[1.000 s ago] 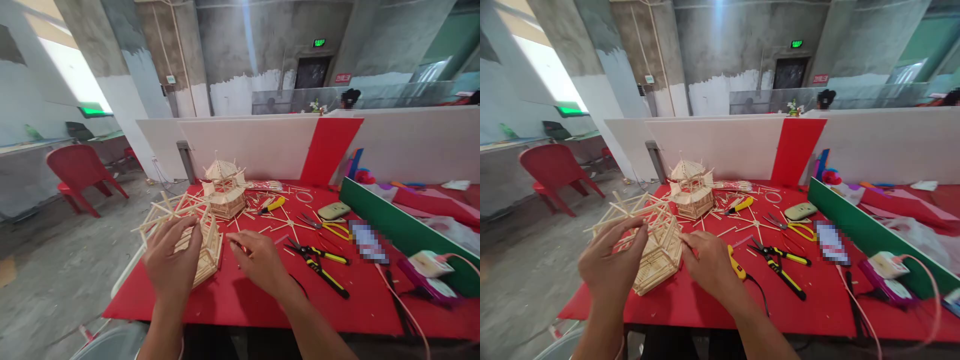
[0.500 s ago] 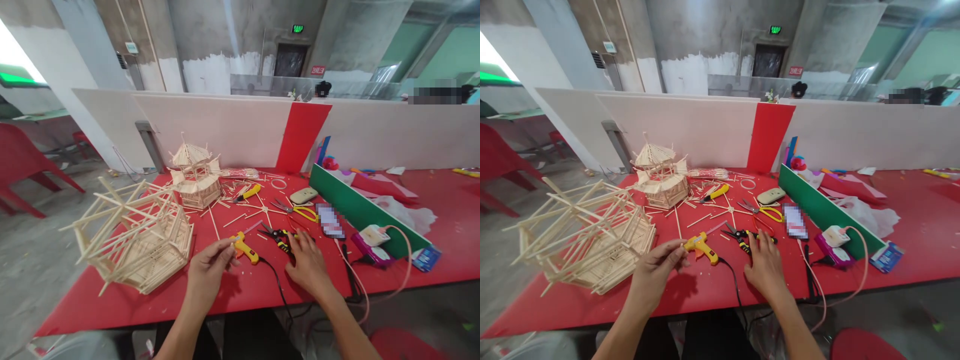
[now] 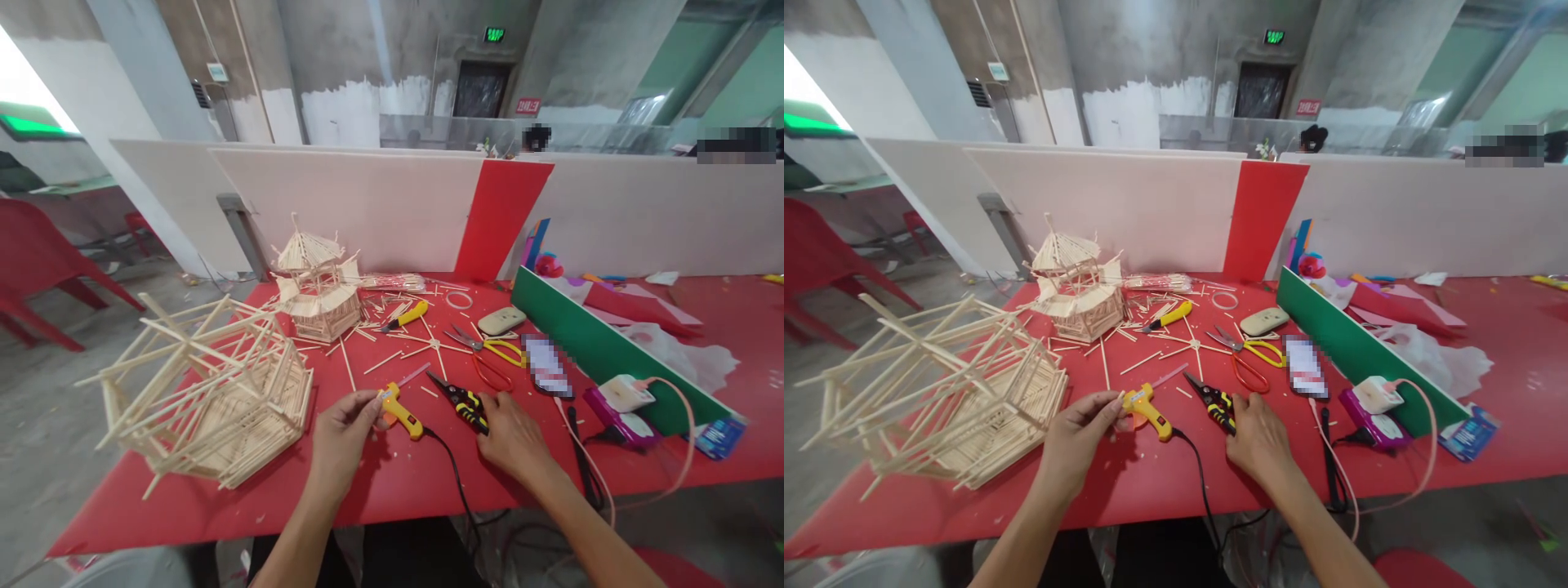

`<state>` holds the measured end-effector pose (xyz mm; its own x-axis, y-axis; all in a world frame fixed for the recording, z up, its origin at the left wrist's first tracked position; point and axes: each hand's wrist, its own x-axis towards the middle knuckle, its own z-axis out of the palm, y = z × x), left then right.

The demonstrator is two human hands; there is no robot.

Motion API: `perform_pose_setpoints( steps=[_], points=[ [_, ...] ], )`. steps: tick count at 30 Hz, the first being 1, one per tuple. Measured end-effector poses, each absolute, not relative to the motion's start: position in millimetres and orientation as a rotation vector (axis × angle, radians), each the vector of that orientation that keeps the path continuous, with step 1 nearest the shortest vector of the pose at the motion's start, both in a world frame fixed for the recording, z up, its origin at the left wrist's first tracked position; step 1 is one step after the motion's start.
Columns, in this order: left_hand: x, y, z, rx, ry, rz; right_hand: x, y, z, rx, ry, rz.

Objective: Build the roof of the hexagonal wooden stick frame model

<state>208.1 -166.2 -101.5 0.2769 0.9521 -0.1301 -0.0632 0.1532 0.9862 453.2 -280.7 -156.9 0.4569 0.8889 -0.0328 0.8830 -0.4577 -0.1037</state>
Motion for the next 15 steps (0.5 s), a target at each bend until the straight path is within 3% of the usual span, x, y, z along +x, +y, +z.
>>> perform_pose_setpoints(
  steps=[3,10,12,15],
  points=[
    [212.6,-162.7,-101.2,1.033,0.980,0.939,456.8,-284.9,-152.2,-2.450,-1.404,0.321],
    [224.6,-159.0,-91.6,0.949,0.881,0.906,428.8,-295.8,-117.7,-1.499,-0.843,1.081],
    [226.4,-158.6,-88.4,0.977,0.871,0.898,420.0,-293.9,-109.9,-1.507,-0.932,1.152],
    [226.8,-158.3,-85.0,1.010,0.880,0.892,412.8,-289.8,-102.0,-1.779,-1.222,0.980]
  ],
)
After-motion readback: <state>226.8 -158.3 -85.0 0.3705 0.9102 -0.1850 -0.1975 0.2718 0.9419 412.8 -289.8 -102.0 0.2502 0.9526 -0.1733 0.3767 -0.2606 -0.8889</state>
